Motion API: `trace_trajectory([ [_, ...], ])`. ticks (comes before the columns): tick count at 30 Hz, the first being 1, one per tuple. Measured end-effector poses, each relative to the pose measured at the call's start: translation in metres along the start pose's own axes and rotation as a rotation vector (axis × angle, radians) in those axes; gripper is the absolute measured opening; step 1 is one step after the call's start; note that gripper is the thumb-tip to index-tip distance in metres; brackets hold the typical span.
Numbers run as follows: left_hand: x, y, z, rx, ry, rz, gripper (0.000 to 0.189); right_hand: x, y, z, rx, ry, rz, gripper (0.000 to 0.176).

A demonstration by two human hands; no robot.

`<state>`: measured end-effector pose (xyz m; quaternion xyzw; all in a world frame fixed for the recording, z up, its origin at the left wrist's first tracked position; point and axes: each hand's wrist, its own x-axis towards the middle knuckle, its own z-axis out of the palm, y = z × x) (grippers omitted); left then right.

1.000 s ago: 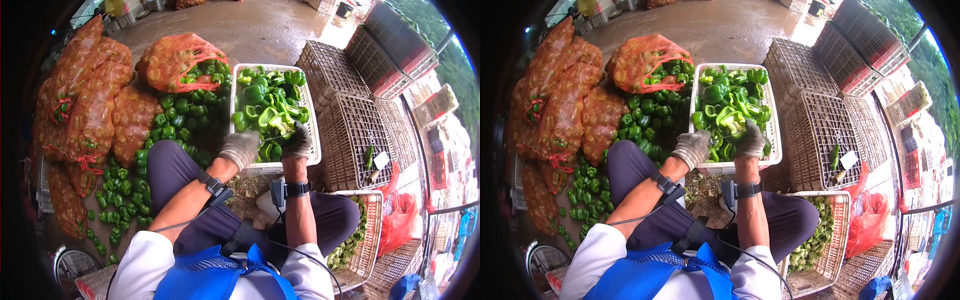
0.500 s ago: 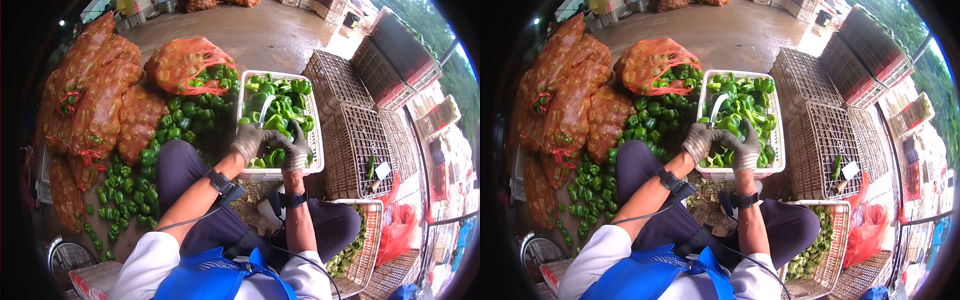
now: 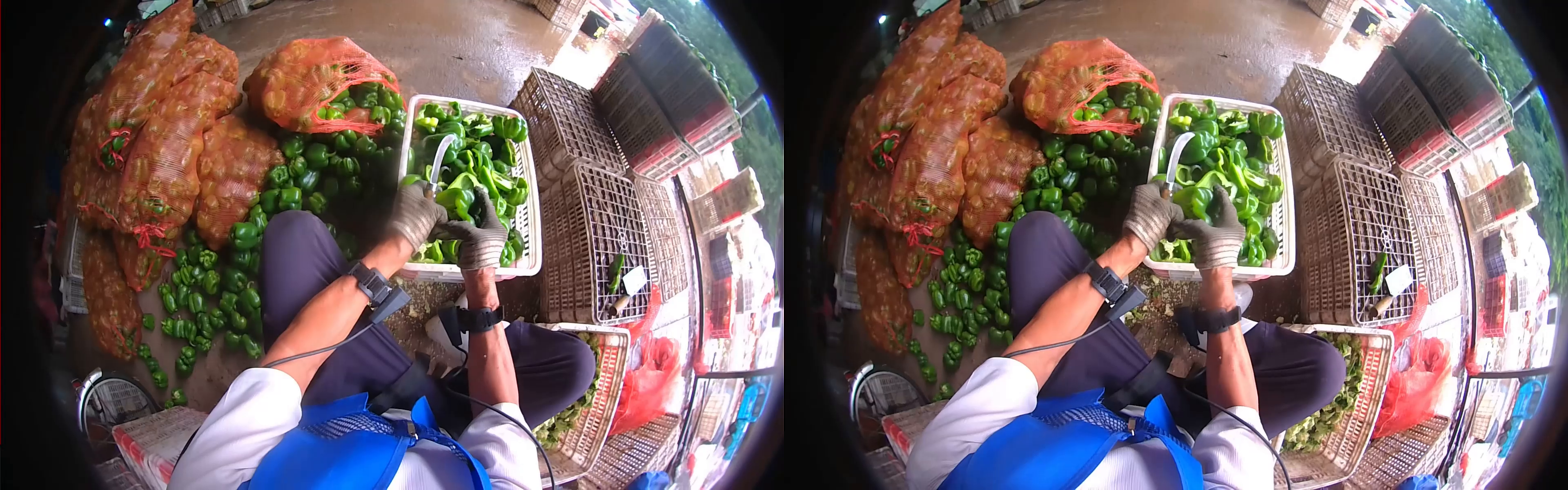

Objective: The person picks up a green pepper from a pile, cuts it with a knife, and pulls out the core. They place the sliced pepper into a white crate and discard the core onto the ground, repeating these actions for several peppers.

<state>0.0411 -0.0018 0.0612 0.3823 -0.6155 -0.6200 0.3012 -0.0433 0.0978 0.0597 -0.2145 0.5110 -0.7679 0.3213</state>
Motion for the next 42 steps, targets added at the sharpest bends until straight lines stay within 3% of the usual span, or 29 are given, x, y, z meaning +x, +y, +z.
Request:
trace_trajectory([
  [4, -0.004, 0.002, 0.003, -0.132, 0.006, 0.015, 0.037, 0.001, -0.003, -0.009, 0.087, 0.019, 0.013, 0.077],
  [9, -0.013, 0.020, 0.000, -0.445, -0.048, -0.128, 0.038, 0.005, -0.005, -0.015, 0.251, 0.028, 0.008, 0.076],
  [13, -0.002, 0.009, -0.009, -0.532, -0.108, -0.146, 0.035, 0.005, -0.012, -0.017, 0.408, -0.021, 0.026, 0.075],
  [16, 0.002, -0.002, -0.014, -0.618, -0.173, -0.140, 0.032, 0.005, -0.023, -0.020, 0.573, -0.180, 0.072, 0.071],
  [20, 0.002, -0.004, -0.018, -0.656, -0.286, -0.128, 0.033, 0.004, -0.006, -0.033, 0.602, 0.020, 0.087, 0.047],
  [21, 0.004, -0.007, -0.019, -0.725, -0.311, -0.138, 0.033, 0.008, 0.003, -0.039, 0.548, 0.031, 0.058, 0.035],
  [24, 0.007, -0.011, -0.025, -0.851, -0.369, -0.130, 0.034, 0.006, -0.002, -0.050, 0.757, 0.057, 0.200, 0.029],
  [26, -0.002, 0.002, -0.025, -0.831, -0.398, -0.084, 0.033, 0.011, 0.010, -0.059, -0.017, 0.059, -0.113, 0.028],
  [29, -0.014, 0.018, -0.027, -0.783, -0.391, -0.113, 0.032, 0.022, 0.008, -0.061, 0.476, 0.013, 0.055, 0.030],
  [34, -0.017, 0.021, -0.034, -0.753, -0.386, -0.127, 0.035, 0.041, 0.006, -0.058, 0.609, -0.049, 0.196, 0.031],
  [38, -0.014, 0.026, -0.032, -0.707, -0.201, -0.235, 0.034, 0.062, -0.011, -0.063, 0.315, 0.074, 0.068, 0.038],
  [40, -0.022, 0.027, -0.030, -0.661, -0.072, -0.240, 0.029, 0.087, -0.027, -0.068, 0.140, 0.251, 0.040, 0.051],
  [42, -0.031, 0.038, -0.035, -0.489, -0.115, -0.154, 0.028, 0.124, -0.032, -0.083, -0.080, 0.350, -0.062, 0.053],
])
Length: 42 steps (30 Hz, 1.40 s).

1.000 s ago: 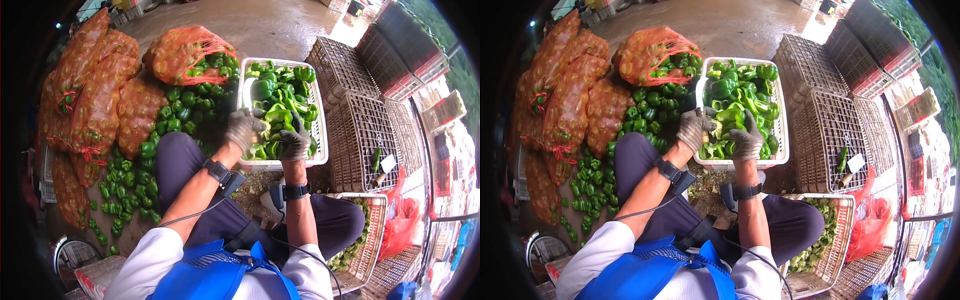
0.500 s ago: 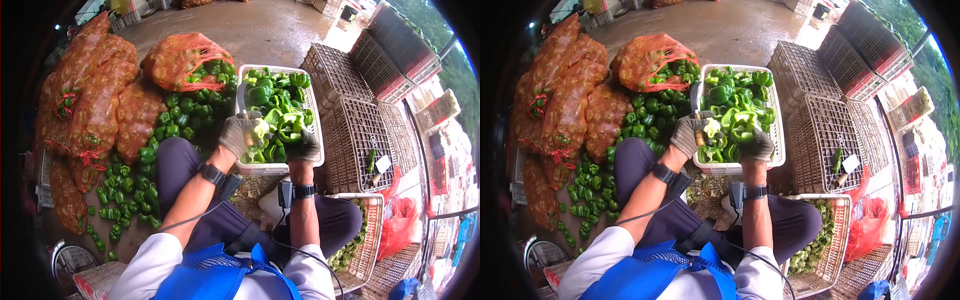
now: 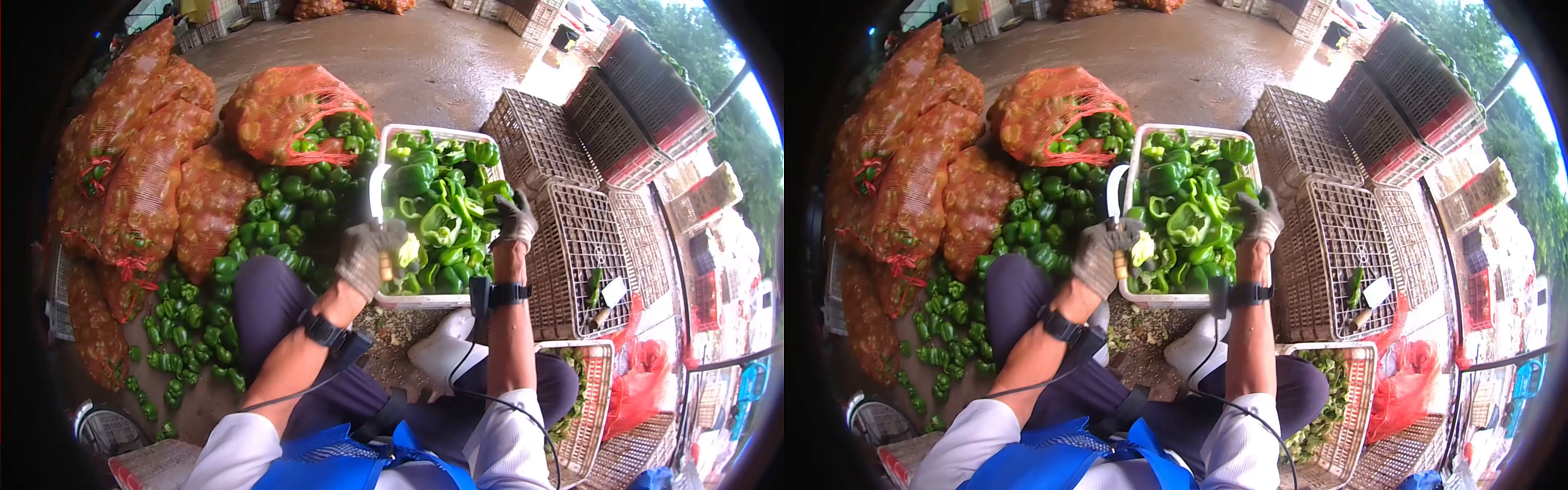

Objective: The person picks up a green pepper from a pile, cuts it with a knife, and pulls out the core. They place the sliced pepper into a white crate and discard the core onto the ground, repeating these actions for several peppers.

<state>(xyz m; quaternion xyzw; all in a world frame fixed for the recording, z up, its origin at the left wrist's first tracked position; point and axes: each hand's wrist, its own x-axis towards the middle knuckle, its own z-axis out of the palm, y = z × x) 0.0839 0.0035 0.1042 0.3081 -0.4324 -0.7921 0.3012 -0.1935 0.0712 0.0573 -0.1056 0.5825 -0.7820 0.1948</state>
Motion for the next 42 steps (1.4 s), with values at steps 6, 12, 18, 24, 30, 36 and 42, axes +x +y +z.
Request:
trace_trajectory([
  [6, -0.006, 0.014, 0.003, -0.090, 0.036, -0.061, 0.031, 0.075, -0.012, 0.022, -1.048, -0.023, -0.890, 0.040],
  [12, 0.015, 0.012, -0.002, 0.034, 0.061, -0.113, 0.032, 0.107, 0.110, 0.024, -1.529, -0.174, -0.628, 0.035],
  [18, 0.019, 0.015, 0.007, -0.062, 0.050, -0.146, 0.028, 0.100, 0.047, 0.019, -1.474, -0.640, -0.952, 0.030],
  [24, 0.007, 0.010, 0.018, -0.220, 0.003, -0.048, 0.020, -0.001, -0.029, 0.030, -0.459, -0.532, 0.130, 0.040],
  [30, 0.001, 0.008, 0.027, -0.263, -0.210, -0.059, 0.021, -0.131, -0.097, 0.037, -0.538, -0.962, -0.082, 0.060],
  [36, -0.043, 0.030, 0.038, -0.154, -0.221, -0.214, 0.028, -0.194, -0.135, 0.036, -0.509, -0.787, 0.104, 0.050],
  [42, -0.061, 0.026, 0.033, -0.224, -0.267, -0.201, 0.028, -0.207, -0.133, 0.020, -0.392, -0.671, 0.104, 0.040],
])
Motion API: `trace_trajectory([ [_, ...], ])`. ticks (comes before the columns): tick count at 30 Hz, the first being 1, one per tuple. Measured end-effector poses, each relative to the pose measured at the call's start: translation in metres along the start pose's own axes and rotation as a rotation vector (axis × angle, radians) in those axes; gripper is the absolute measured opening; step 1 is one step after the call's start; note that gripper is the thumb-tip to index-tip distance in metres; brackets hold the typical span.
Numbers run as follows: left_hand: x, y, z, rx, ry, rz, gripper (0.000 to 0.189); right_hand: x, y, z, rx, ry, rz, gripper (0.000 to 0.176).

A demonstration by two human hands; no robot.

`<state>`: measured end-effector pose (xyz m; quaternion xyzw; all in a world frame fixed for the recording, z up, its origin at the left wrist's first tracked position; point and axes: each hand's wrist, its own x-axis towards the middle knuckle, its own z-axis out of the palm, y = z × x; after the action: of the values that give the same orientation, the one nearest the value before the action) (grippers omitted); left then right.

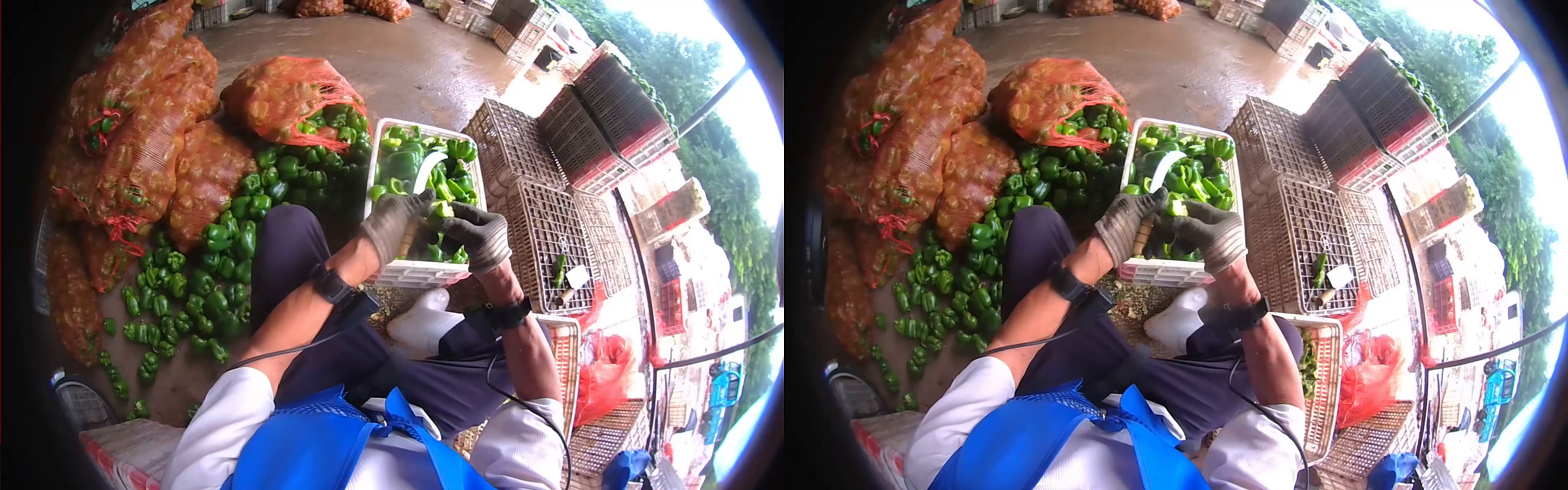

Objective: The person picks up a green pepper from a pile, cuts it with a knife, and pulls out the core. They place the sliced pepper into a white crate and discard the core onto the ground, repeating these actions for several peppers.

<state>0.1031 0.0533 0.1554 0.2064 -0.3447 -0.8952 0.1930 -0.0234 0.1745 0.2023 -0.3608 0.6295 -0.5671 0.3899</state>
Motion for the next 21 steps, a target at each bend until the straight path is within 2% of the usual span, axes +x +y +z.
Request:
trace_trajectory([
  [2, -0.007, 0.009, -0.005, 0.135, -0.078, 0.002, 0.027, -0.007, -0.002, -0.009, 0.067, 0.037, -0.012, 0.038],
  [3, -0.009, 0.017, -0.003, 0.263, -0.037, 0.085, 0.027, -0.012, -0.003, -0.017, 0.093, 0.060, -0.035, 0.038],
  [4, -0.016, 0.026, 0.001, 0.254, 0.029, 0.114, 0.026, -0.016, -0.004, -0.025, 0.121, 0.083, -0.058, 0.037],
  [6, -0.006, 0.032, -0.008, 0.201, -0.047, 0.201, 0.024, -0.026, -0.010, -0.040, 0.044, 0.100, -0.031, 0.036],
  [8, -0.014, 0.038, 0.014, 0.321, 0.042, 0.323, 0.017, -0.033, -0.018, -0.046, -0.015, 0.118, -0.004, 0.035],
  [10, -0.004, 0.032, 0.028, 0.427, -0.065, 0.275, 0.018, -0.038, -0.021, -0.042, -0.111, 0.152, 0.008, 0.032],
  [11, -0.015, 0.038, 0.048, 0.626, -0.045, 0.202, 0.017, -0.039, -0.020, -0.036, -0.183, 0.178, 0.005, 0.031],
  [12, -0.001, 0.021, 0.051, 0.689, -0.100, 0.338, 0.017, -0.039, -0.017, -0.029, -0.246, 0.205, -0.003, 0.030],
  [14, 0.008, 0.013, 0.056, 1.097, -0.124, 0.530, 0.015, -0.037, -0.012, -0.022, -0.317, 0.240, -0.025, 0.027],
  [16, -0.002, 0.017, 0.067, 0.762, -0.153, 0.283, 0.017, -0.037, -0.007, -0.028, -0.367, 0.222, -0.062, 0.027],
  [19, 0.004, 0.011, 0.060, 0.784, -0.174, 0.349, 0.030, -0.039, -0.016, -0.031, -0.579, 0.179, -0.132, 0.036],
  [21, 0.012, 0.005, 0.050, 0.845, -0.167, 0.470, 0.041, -0.042, -0.028, -0.031, -0.490, 0.171, -0.007, 0.033],
])
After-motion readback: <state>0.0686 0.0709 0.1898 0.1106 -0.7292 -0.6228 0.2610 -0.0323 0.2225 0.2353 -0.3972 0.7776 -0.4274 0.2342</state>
